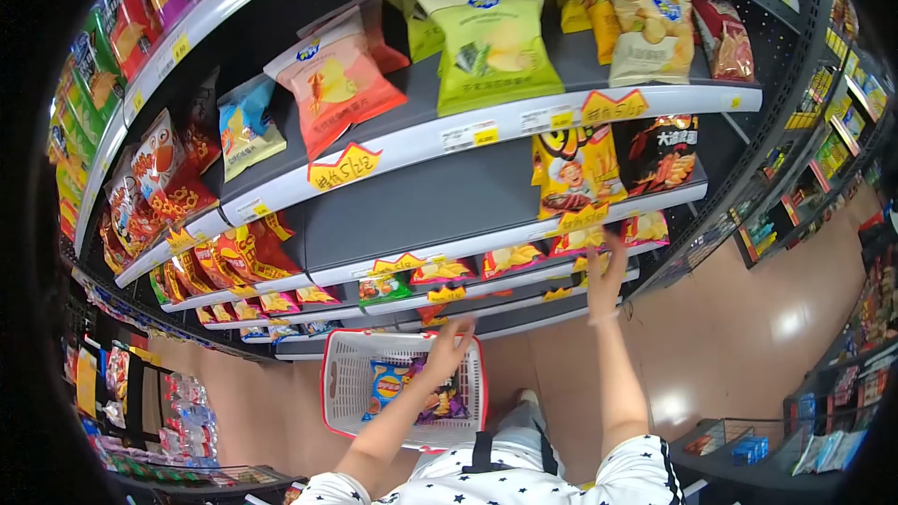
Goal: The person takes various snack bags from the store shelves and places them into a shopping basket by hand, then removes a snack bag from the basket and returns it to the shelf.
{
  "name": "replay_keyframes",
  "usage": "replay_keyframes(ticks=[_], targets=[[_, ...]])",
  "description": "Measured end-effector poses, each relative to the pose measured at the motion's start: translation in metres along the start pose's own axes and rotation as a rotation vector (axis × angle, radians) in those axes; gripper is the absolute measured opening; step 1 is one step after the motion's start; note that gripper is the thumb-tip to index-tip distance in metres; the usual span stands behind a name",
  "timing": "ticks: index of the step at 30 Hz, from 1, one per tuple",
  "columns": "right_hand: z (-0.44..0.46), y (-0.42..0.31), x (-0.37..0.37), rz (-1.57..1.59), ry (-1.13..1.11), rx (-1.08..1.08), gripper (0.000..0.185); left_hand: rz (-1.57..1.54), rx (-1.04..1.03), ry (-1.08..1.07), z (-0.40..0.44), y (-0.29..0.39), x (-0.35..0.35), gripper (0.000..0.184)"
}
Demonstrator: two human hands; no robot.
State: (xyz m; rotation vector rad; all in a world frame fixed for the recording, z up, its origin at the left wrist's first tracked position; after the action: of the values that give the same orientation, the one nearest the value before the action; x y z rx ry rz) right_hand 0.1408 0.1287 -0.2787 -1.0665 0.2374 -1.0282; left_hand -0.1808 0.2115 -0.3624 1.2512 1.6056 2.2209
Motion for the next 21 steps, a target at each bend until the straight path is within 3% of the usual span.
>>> replay_keyframes(ticks=[2, 4, 6, 8, 10, 11, 12, 14, 15, 21], targets=[[0.050, -0.048, 0.016, -0.441, 0.061, 0.245, 0.045, 0.295, -0.261, 0.160, 0.054, 0.083, 0.017, 0.039], [0.082, -0.072, 0.020, -0.537, 0.122, 0.335, 0.053, 0.535, -0.286, 0.282, 0.095, 0.151, 0.022, 0.053], [0.110, -0.052, 0.016, -0.465, 0.109, 0.279, 0.056, 0.531, -0.321, 0.355, 0.134, 0.185, 0.015, 0.061], [0.125, -0.031, 0.011, -0.391, 0.096, 0.224, 0.058, 0.560, -0.294, 0.384, 0.170, 0.192, -0.001, 0.067], [0.140, 0.006, -0.019, -0.042, -0.258, -0.070, 0.060, 0.586, -0.264, 0.415, 0.193, 0.189, -0.004, 0.074], [0.139, 0.005, -0.021, -0.014, -0.304, -0.099, 0.059, 0.441, -0.239, 0.254, 0.210, 0.178, -0.014, 0.075], [0.136, 0.000, -0.020, -0.011, -0.305, -0.096, 0.059, 0.297, -0.212, 0.093, 0.219, 0.171, -0.025, 0.076], [0.122, -0.053, -0.009, -0.304, -0.131, 0.314, 0.058, 0.349, -0.309, 0.170, 0.210, 0.180, -0.019, 0.076], [0.114, -0.077, -0.004, -0.290, -0.106, 0.358, 0.054, 0.332, -0.351, 0.203, 0.202, 0.182, -0.015, 0.072], [0.047, -0.114, -0.013, -0.175, -0.272, 0.242, 0.044, 0.151, -0.427, 0.358, 0.118, 0.181, 0.025, 0.064]])
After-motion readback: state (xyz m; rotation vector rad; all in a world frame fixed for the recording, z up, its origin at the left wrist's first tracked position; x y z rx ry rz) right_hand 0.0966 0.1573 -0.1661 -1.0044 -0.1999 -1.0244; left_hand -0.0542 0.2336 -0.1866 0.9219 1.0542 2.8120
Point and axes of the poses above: each hand's wrist, its own z-axis towards the middle knuckle, its own x-axis out of the back of the hand, y = z × x, the point moved 10 cm from there along z, towards the middle knuckle, and after that the axes turned 10 degrees about -y, right-handed, at the moved point
